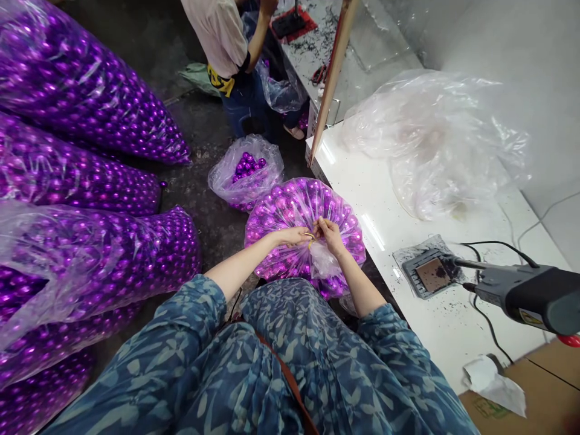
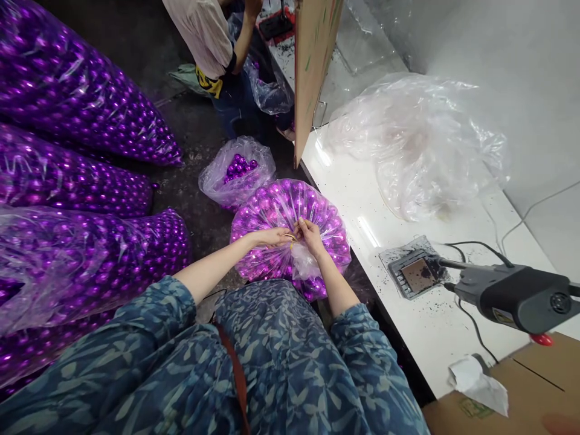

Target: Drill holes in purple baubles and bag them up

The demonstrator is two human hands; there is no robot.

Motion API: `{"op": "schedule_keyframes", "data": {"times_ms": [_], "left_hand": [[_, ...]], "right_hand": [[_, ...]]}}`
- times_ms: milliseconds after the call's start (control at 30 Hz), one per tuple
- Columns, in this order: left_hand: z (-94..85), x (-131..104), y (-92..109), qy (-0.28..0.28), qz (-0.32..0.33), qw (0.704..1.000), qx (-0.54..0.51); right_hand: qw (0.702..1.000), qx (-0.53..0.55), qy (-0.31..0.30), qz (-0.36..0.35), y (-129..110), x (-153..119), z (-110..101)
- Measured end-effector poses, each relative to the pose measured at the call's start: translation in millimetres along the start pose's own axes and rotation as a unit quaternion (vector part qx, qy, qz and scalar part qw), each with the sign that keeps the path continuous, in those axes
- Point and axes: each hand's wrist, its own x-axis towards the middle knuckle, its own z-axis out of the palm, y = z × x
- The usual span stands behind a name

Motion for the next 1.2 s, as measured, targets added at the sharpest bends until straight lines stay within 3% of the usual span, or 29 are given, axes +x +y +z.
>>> {"op": "schedule_keyframes", "data": {"times_ms": [267, 467, 667, 1200], "left_hand": [[-2.5, -2, 6, -0.030, -0.013, 0.999, -0.020], [-8.6, 5, 4, -0.044, -0.020, 0.999, -0.016], [-4.4, -5, 2, -0.036, -0.032, 0.997, -0.055], [-7.1, -5, 2, -0.113, -0.054, 0.977, -0.171]], "right_hand": [[0.998, 0.012, -0.050, -0.022, -3, -7, 0], [0.998, 0.043, -0.043, -0.029, 0, -6, -2], [0.998, 0.043, -0.038, -0.013, 4, -2, -3], [0.998, 0.029, -0.043, -0.026, 4, -4, -4]]}}
